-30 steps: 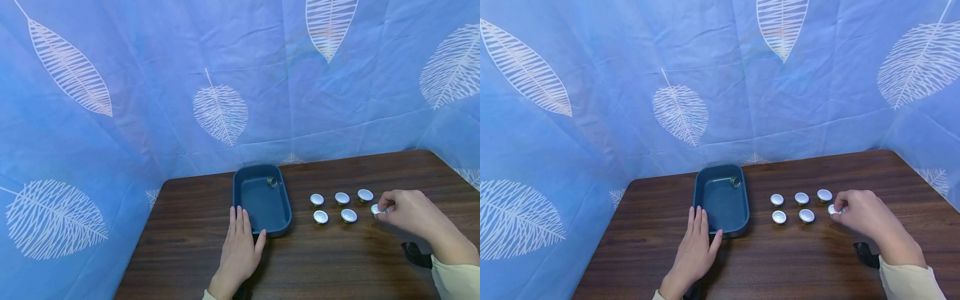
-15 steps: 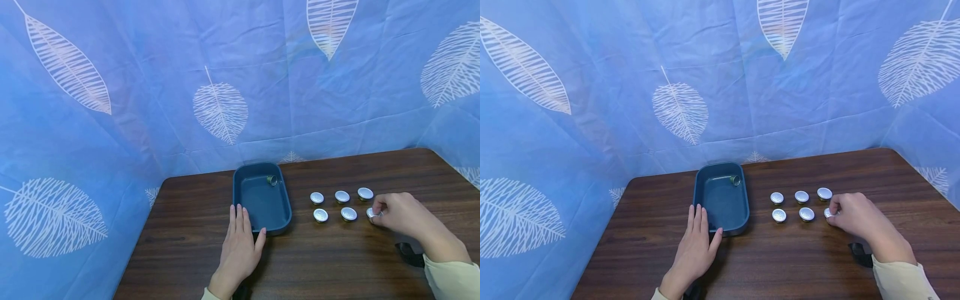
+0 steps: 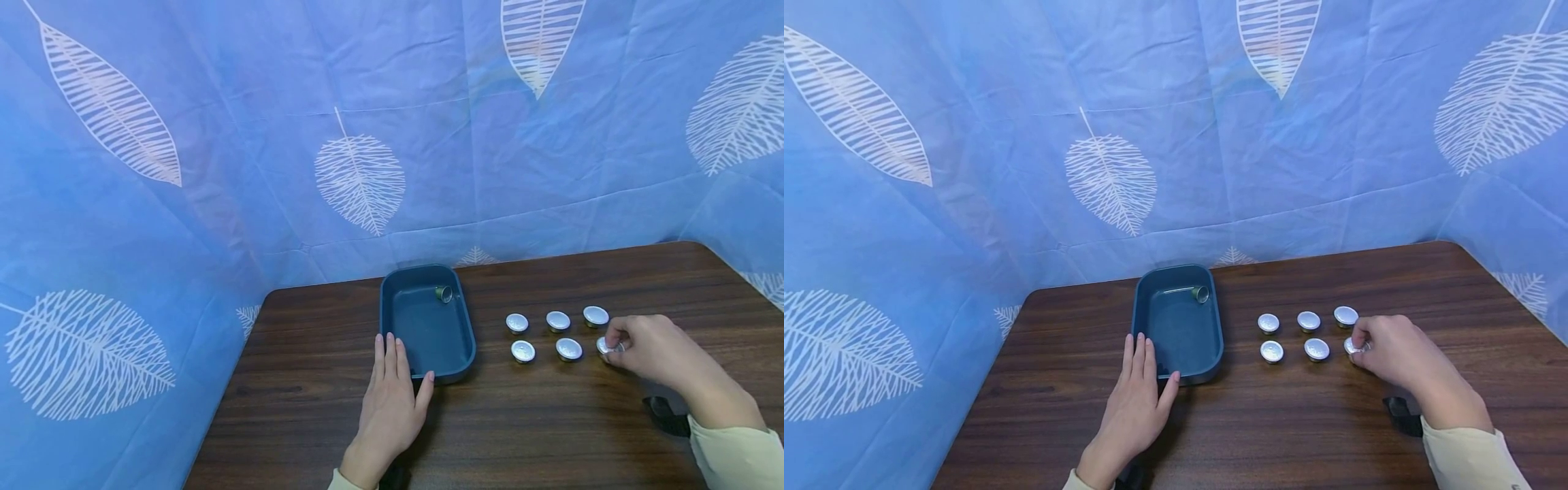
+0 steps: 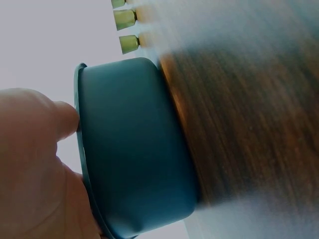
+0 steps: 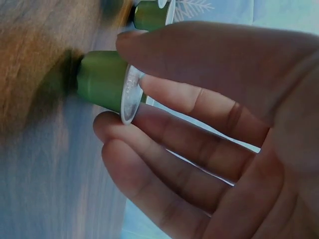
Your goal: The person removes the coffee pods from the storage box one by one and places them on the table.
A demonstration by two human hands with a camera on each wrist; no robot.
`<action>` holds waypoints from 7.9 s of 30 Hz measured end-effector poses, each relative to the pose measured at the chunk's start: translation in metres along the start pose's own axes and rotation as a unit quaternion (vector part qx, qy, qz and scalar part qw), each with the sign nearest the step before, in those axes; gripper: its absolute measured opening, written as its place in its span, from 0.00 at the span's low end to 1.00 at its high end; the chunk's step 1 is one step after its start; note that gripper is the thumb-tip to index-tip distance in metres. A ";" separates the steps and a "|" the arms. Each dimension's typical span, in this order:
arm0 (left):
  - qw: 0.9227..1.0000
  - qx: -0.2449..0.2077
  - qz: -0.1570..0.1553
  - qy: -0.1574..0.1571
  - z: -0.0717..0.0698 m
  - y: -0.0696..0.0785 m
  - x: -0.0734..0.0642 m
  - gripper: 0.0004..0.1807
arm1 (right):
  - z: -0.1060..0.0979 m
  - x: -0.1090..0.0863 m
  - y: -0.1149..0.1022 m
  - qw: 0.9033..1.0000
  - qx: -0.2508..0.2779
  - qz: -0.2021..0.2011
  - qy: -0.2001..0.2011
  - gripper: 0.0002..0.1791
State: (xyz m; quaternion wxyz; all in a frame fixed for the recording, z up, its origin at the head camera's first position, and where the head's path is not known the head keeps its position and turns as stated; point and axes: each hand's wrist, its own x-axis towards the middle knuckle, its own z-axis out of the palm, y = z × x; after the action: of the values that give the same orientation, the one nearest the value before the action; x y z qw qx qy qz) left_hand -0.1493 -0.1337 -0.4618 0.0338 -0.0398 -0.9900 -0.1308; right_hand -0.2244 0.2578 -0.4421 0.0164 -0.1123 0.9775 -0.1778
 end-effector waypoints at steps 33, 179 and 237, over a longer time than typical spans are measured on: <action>1.000 0.002 -0.002 0.007 -0.001 0.001 0.001 0.44 | -0.011 -0.001 -0.011 1.000 -0.023 0.011 0.001 0.08; 1.000 0.001 -0.020 -0.019 0.000 0.000 0.004 0.45 | 0.048 0.157 -0.226 0.945 -0.230 -0.168 -0.164 0.27; 1.000 0.005 -0.015 -0.017 -0.004 0.003 0.002 0.44 | 0.058 0.148 -0.215 0.947 -0.152 -0.219 -0.177 0.20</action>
State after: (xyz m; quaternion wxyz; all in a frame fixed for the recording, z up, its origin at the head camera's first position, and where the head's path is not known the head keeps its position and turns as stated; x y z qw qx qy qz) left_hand -0.1511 -0.1317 -0.4567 0.0150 -0.0269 -0.9917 -0.1252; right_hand -0.3184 0.0088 -0.4196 0.1327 -0.3546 0.9256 -0.0041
